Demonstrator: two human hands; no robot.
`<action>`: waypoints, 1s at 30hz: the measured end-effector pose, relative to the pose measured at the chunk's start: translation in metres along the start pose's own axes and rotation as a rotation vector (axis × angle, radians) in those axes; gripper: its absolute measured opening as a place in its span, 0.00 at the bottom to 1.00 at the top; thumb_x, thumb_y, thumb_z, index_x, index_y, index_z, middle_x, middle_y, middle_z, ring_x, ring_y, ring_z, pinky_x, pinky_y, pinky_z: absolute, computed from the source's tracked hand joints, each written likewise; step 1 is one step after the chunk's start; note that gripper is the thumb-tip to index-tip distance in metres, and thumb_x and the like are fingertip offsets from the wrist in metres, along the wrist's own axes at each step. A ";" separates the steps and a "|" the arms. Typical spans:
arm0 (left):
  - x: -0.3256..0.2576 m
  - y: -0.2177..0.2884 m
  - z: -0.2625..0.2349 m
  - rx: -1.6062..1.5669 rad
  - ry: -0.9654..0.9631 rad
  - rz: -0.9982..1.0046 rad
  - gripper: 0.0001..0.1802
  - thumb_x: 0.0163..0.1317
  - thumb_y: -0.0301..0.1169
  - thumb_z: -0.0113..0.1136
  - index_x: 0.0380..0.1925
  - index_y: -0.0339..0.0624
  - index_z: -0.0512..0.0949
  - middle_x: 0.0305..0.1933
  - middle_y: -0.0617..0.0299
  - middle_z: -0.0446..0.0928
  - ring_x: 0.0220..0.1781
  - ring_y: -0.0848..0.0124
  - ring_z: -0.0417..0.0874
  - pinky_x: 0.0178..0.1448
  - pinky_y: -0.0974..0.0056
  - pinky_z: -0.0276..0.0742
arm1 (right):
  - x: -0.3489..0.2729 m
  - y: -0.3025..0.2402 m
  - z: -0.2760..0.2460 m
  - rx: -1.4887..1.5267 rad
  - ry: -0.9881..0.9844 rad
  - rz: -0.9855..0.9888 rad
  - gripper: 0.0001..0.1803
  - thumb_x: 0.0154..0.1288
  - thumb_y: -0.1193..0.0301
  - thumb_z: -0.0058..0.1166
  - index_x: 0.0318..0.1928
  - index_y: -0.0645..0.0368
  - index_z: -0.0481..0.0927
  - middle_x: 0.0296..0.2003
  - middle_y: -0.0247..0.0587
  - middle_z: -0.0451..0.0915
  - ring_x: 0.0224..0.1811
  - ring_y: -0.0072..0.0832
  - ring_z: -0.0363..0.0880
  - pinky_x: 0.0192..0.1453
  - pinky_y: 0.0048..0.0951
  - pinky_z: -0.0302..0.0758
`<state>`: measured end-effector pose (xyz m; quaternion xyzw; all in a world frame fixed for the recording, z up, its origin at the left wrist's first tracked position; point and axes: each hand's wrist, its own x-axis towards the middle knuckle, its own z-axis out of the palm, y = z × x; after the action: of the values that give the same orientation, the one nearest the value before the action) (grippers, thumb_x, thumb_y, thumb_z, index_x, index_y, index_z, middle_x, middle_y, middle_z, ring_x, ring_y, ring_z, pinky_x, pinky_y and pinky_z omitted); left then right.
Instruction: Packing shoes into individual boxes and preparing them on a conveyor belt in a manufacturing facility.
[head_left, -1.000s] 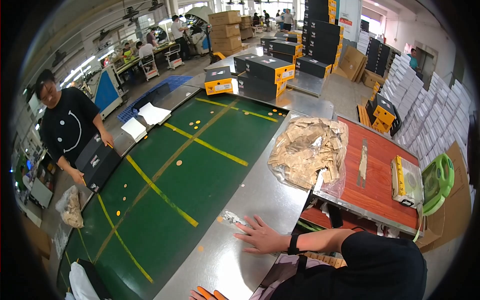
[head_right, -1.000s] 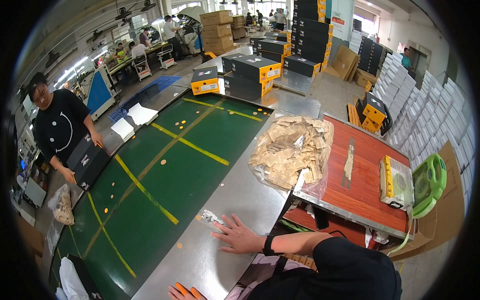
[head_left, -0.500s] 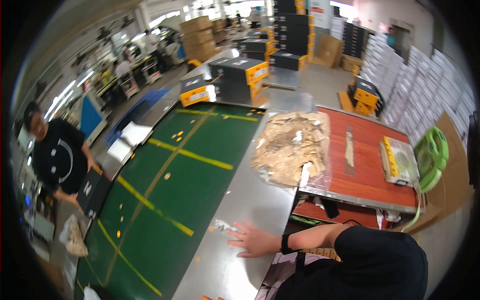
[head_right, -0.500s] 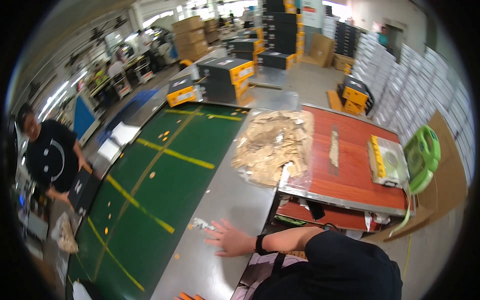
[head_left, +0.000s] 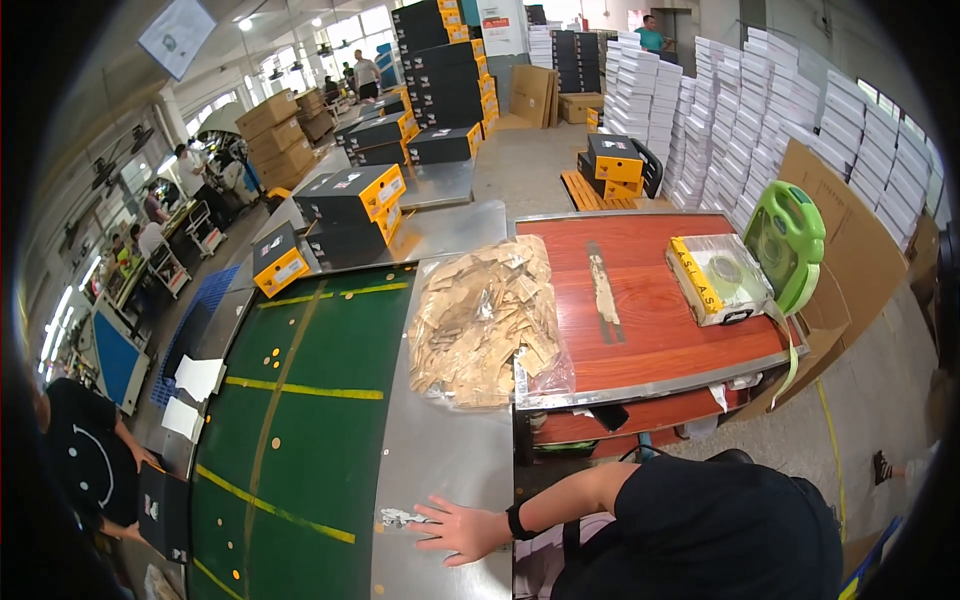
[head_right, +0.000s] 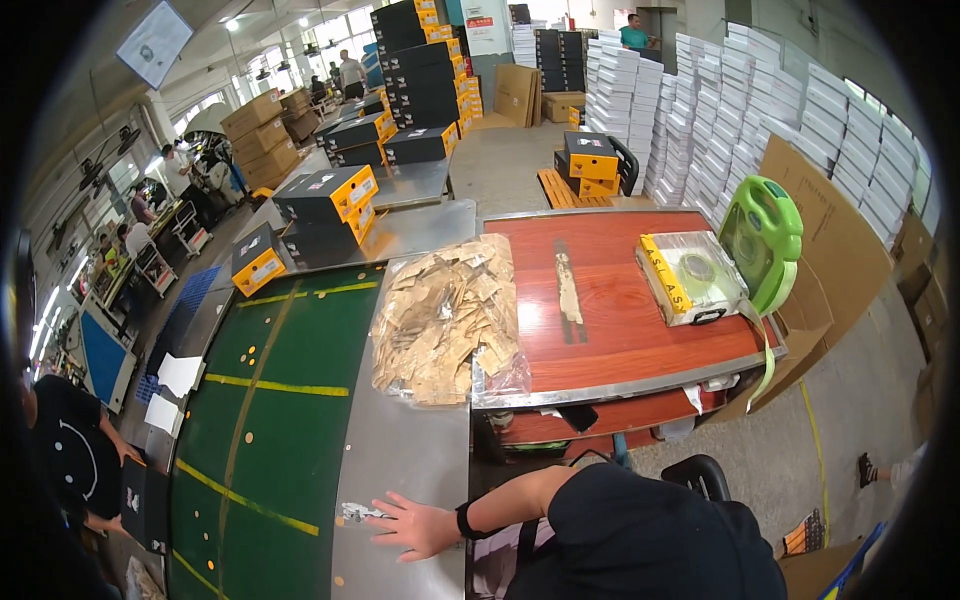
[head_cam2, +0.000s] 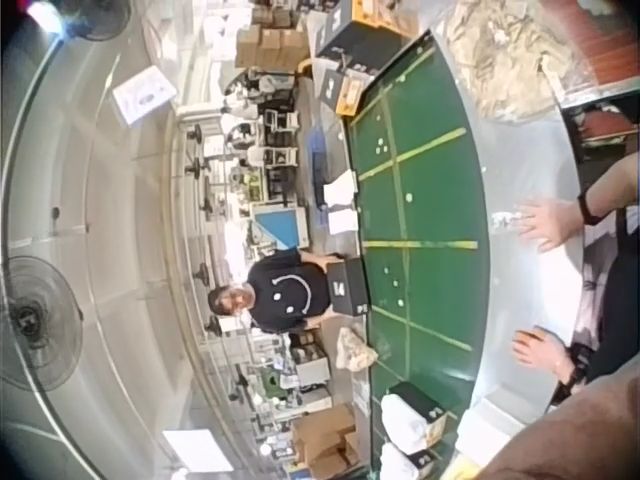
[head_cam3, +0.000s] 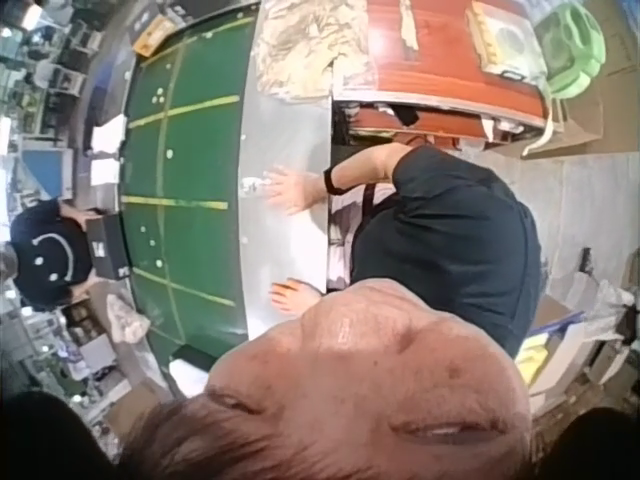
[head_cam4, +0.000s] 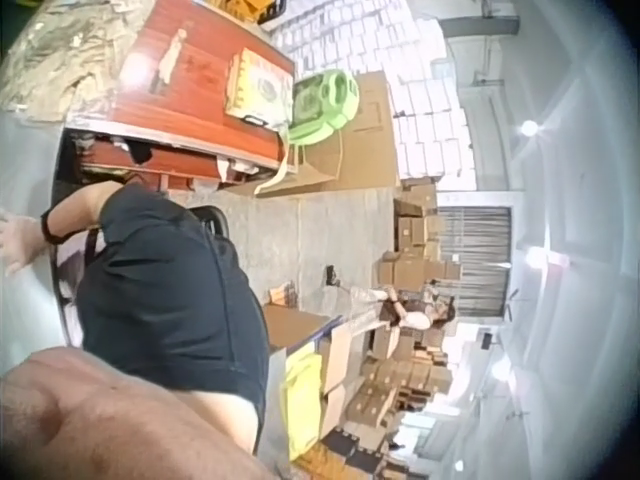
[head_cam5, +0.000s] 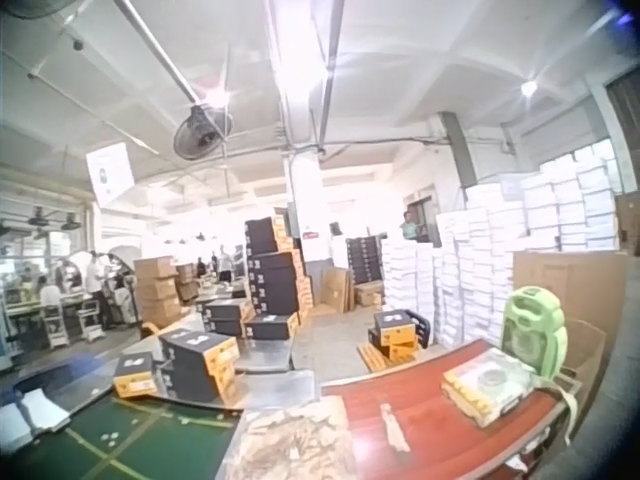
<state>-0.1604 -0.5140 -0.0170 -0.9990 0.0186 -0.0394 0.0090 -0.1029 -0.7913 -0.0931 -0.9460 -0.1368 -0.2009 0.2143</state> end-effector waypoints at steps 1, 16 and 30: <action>0.000 -0.002 0.003 0.015 0.024 0.005 0.29 0.70 0.46 0.42 0.62 0.37 0.70 0.67 0.44 0.67 0.69 0.47 0.65 0.71 0.45 0.58 | 0.000 0.000 0.000 0.010 -0.006 0.003 0.31 0.64 0.49 0.51 0.62 0.51 0.71 0.69 0.52 0.58 0.73 0.55 0.51 0.72 0.62 0.47; -0.001 0.003 0.004 -0.005 -0.030 -0.042 0.30 0.72 0.48 0.39 0.64 0.39 0.68 0.69 0.46 0.65 0.71 0.47 0.62 0.73 0.46 0.54 | 0.000 0.002 0.001 0.026 0.007 0.003 0.30 0.64 0.49 0.51 0.61 0.52 0.72 0.69 0.52 0.59 0.73 0.55 0.50 0.73 0.63 0.46; -0.003 0.004 -0.001 0.014 -0.018 -0.006 0.30 0.72 0.48 0.38 0.63 0.38 0.69 0.68 0.45 0.66 0.70 0.47 0.63 0.72 0.46 0.56 | 0.000 0.001 0.000 0.023 -0.008 0.006 0.31 0.64 0.49 0.50 0.63 0.51 0.71 0.70 0.52 0.57 0.73 0.57 0.49 0.73 0.62 0.46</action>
<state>-0.1634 -0.5176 -0.0161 -0.9993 0.0152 -0.0308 0.0163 -0.1027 -0.7922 -0.0940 -0.9447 -0.1369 -0.1946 0.2255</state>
